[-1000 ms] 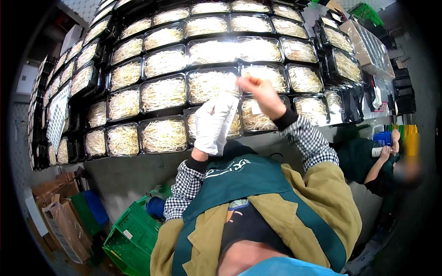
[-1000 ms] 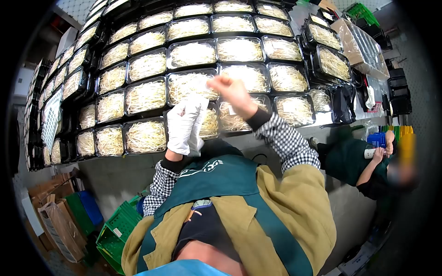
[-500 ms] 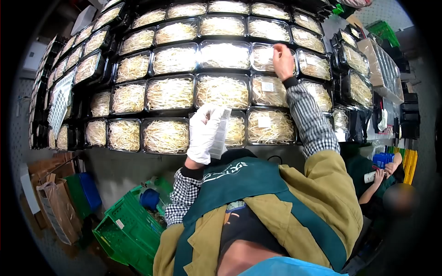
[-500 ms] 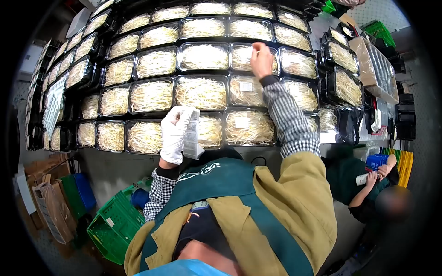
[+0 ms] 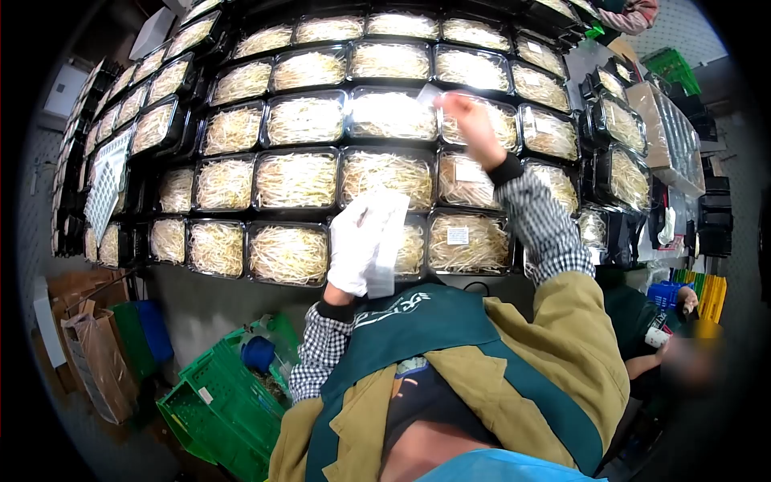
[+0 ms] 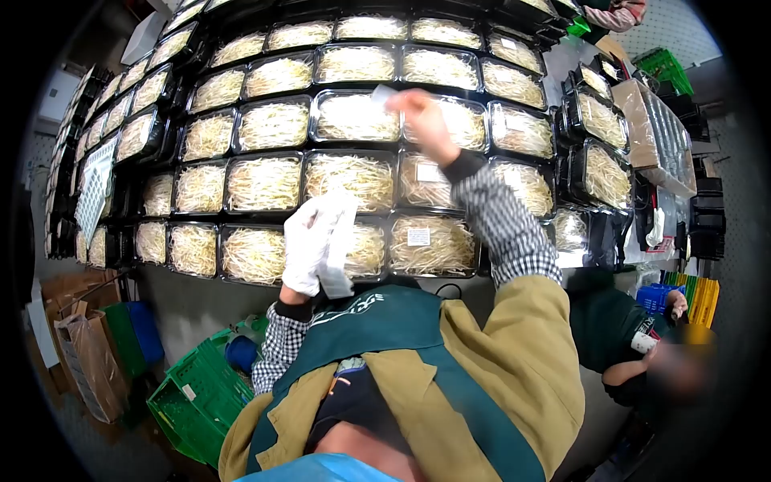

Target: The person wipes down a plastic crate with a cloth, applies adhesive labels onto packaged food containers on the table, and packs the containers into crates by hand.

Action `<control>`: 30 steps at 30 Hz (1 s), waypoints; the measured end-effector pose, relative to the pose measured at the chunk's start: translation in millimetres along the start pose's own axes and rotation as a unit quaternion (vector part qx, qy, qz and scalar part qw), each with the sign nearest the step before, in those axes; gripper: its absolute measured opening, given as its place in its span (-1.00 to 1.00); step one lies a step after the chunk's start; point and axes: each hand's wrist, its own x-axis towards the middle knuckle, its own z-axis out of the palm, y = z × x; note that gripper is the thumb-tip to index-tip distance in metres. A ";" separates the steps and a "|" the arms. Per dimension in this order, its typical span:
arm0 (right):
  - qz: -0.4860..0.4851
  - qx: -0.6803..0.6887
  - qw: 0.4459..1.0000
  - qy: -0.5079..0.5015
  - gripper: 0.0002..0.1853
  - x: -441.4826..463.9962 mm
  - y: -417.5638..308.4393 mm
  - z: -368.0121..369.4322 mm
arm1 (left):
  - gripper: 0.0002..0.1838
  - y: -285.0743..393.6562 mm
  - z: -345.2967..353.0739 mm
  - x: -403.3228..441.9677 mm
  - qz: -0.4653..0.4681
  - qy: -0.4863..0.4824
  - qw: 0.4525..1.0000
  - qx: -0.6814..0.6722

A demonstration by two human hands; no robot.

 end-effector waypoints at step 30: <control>-0.135 -0.142 0.978 0.068 -0.71 112.7 18.5 -28.5 | -0.93 34.3 -14.3 5.7 -0.065 -0.051 0.995 0.047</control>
